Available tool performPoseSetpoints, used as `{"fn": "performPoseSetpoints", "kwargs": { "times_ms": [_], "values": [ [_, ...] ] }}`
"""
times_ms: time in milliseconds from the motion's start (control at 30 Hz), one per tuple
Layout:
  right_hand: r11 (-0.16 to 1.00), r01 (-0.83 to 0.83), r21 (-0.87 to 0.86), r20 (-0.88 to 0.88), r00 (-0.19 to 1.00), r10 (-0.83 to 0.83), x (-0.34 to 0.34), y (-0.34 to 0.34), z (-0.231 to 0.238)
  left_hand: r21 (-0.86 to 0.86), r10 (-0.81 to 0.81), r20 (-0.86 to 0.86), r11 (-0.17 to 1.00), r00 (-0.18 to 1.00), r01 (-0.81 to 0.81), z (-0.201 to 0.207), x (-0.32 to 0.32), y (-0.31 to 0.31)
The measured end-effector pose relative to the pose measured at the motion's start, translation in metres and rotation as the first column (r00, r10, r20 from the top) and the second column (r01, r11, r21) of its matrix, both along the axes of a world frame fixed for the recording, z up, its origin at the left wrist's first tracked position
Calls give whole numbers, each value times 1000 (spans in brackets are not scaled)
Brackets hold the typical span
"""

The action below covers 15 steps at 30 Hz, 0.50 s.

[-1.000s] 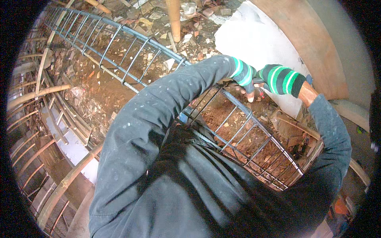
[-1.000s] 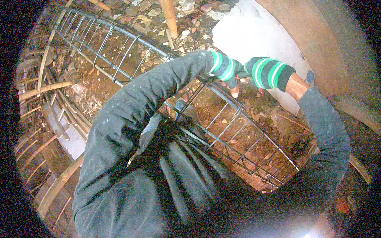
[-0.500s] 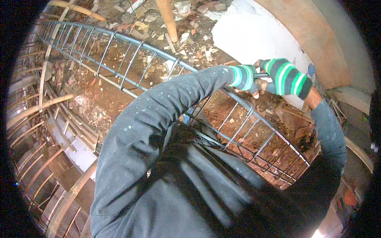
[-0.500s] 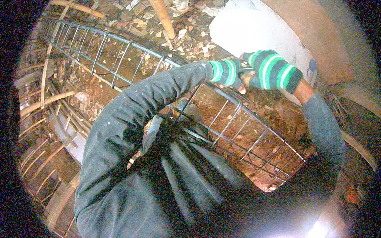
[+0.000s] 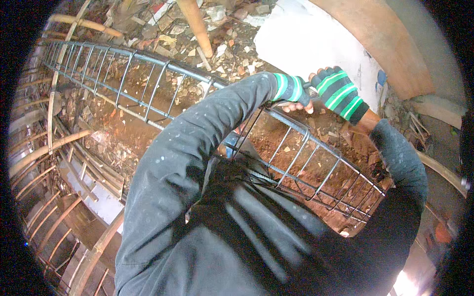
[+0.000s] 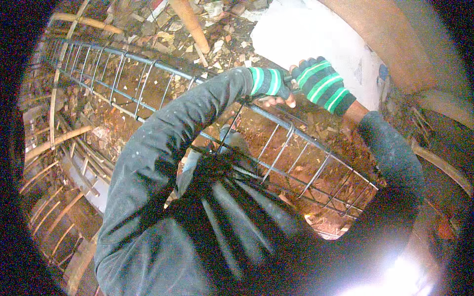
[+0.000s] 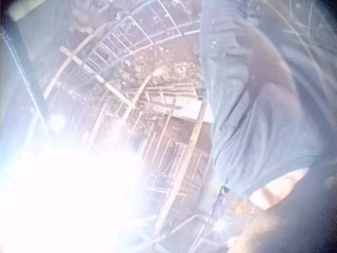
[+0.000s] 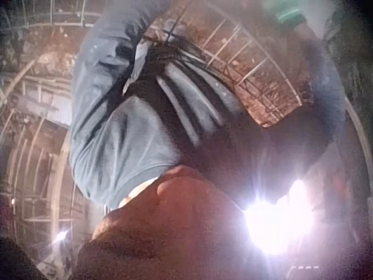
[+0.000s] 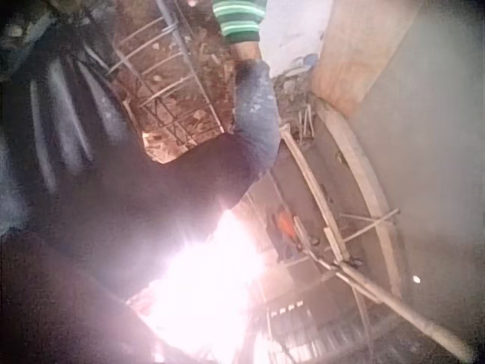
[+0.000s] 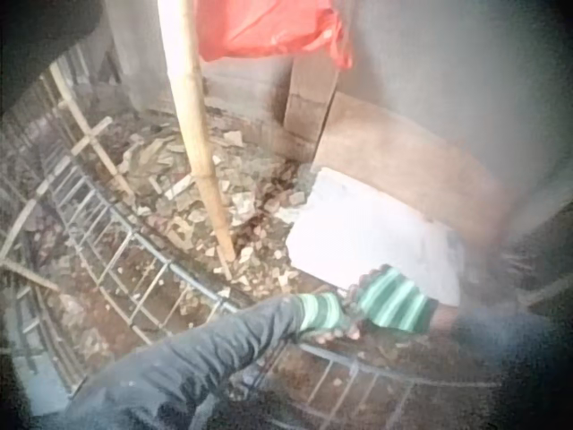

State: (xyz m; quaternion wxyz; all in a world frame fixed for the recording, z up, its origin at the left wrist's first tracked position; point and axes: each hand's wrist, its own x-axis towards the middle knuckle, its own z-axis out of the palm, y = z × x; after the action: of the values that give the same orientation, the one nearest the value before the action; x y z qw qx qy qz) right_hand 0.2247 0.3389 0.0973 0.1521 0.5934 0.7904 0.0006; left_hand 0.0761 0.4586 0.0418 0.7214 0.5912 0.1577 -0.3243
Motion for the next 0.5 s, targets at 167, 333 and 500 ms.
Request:
{"fn": "performPoseSetpoints", "kwargs": {
  "times_ms": [167,333,500],
  "values": [
    [983,104,-152,-12,994,-107,-3,-3,3,-23,-6,31,1000,1000,6,-13,5,-5],
    [896,139,-423,-148,964,-220,7,11,-2,502,-262,199,855,944,132,-15,15,-2],
    [820,23,-572,-253,946,-204,20,24,-6,743,-271,198,668,942,36,5,6,-30]
  ]
}}
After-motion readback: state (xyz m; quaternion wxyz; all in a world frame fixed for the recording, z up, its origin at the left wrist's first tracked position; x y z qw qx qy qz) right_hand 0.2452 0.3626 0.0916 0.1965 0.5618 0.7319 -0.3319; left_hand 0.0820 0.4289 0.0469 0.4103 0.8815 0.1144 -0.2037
